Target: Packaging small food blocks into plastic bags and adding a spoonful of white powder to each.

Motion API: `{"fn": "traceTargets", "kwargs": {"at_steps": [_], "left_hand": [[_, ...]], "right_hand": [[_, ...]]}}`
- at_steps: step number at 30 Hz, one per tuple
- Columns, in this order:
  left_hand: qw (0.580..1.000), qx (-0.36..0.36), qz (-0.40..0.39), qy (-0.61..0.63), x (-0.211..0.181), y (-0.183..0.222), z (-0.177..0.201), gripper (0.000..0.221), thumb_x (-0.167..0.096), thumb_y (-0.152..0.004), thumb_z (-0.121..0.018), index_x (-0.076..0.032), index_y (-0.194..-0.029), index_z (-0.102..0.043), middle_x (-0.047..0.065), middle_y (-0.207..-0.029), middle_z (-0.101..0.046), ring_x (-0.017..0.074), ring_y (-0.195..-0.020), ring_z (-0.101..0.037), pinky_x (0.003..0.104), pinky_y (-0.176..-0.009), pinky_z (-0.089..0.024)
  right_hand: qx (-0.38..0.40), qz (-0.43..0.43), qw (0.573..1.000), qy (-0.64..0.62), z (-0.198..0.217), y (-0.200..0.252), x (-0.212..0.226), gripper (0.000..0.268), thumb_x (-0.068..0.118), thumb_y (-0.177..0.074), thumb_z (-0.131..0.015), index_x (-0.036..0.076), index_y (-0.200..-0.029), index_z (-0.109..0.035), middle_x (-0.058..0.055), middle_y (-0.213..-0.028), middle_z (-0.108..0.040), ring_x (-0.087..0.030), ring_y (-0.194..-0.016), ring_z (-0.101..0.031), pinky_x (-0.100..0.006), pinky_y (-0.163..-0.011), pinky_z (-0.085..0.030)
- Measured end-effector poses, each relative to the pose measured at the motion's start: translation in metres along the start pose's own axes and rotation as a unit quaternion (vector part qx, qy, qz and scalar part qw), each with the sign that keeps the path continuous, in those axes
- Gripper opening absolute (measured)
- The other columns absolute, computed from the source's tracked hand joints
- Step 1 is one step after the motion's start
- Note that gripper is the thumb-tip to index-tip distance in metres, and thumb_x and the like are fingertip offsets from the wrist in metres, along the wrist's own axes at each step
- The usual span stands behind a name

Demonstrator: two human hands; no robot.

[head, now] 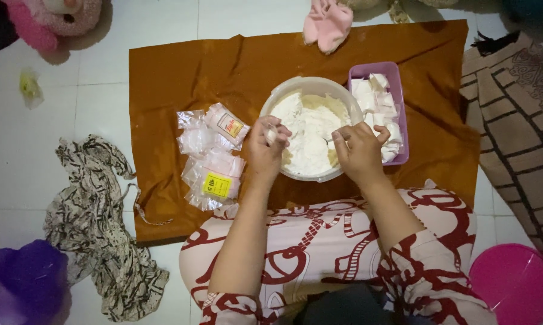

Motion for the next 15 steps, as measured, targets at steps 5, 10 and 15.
{"fn": "traceTargets", "kwargs": {"at_steps": [5,10,15], "left_hand": [[0.995,0.006,-0.025,-0.094,-0.005,0.007,-0.01,0.066,-0.054,-0.073,-0.085,-0.011,-0.11,-0.052,0.007,-0.089,-0.073,0.0123,-0.075,-0.07,0.026,-0.072,-0.058],[0.981,0.055,-0.046,-0.181,-0.008,0.009,-0.022,0.072,-0.062,-0.068,-0.082,-0.012,-0.104,-0.044,0.011,-0.097,-0.073,0.0247,-0.081,-0.074,0.038,-0.074,-0.062],[0.979,0.131,0.007,-0.159,-0.026,0.008,-0.022,0.063,-0.052,-0.09,-0.072,-0.011,-0.114,-0.03,0.017,-0.107,-0.067,0.0316,-0.089,-0.073,0.045,-0.078,-0.061]], "right_hand": [[-0.005,-0.003,1.0,-0.007,0.0,0.0,0.001,0.019,0.026,-0.108,-0.058,0.017,-0.098,-0.072,-0.002,-0.076,-0.068,-0.022,-0.09,-0.066,-0.056,-0.102,-0.022],[-0.004,-0.014,1.0,-0.019,0.002,-0.001,0.003,0.02,0.025,-0.108,-0.058,0.016,-0.097,-0.073,-0.003,-0.075,-0.068,-0.022,-0.089,-0.066,-0.057,-0.101,-0.022],[-0.004,-0.003,1.0,-0.009,0.0,0.001,0.001,0.023,0.029,-0.11,-0.057,0.016,-0.097,-0.072,-0.003,-0.075,-0.066,-0.023,-0.089,-0.065,-0.057,-0.101,-0.022]]}}
Point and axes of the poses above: each hand's wrist, its own y-axis away from the middle knuckle, its own z-axis out of the back of the hand, x = y × z, the point moved 2 cm from there along -y, towards the middle knuckle
